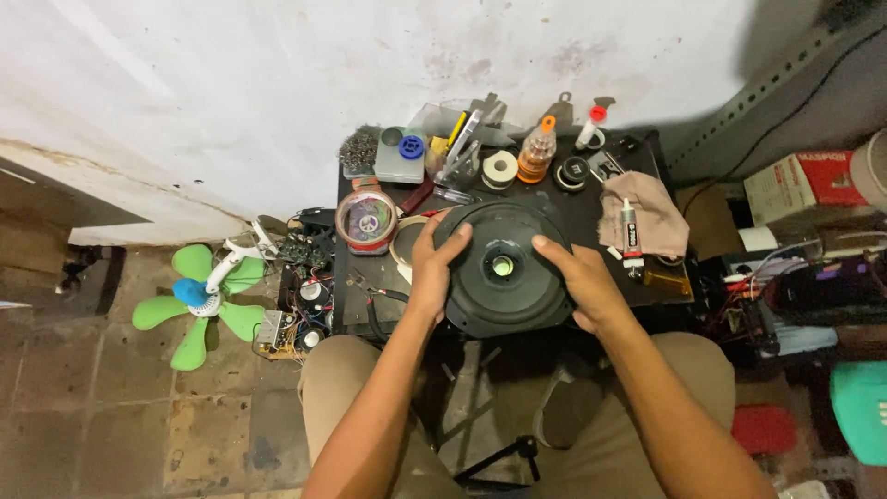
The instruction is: The person uses a small metal tool to pry and remove a terminal connector from a speaker. They then flip the speaker over to inspect the cone and apply glue from a tube to a small component.
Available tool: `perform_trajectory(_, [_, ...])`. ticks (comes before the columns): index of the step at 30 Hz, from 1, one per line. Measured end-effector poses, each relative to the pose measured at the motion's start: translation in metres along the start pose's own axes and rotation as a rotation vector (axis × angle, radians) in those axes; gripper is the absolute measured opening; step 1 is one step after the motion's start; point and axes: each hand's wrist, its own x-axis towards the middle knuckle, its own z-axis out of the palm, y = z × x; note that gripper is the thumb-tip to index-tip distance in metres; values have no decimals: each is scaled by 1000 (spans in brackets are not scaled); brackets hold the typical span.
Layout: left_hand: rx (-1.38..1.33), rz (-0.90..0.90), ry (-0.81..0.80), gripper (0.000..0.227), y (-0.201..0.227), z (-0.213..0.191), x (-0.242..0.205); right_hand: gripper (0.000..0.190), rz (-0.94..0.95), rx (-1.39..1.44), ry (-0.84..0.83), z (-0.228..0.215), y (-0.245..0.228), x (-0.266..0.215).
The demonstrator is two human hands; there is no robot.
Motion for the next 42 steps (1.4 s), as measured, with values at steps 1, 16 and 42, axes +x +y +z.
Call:
perform_trajectory(1, [4, -8, -5, 56, 3, 0, -1, 73, 5, 5, 6, -1, 3, 3])
perform_trajectory(16, [247, -45, 22, 62, 12, 3, 6, 36, -32, -95, 74, -8, 15, 27])
perform_trajectory(42, [226, -85, 32, 59, -8, -22, 28, 33, -142, -317, 107, 1, 2, 20])
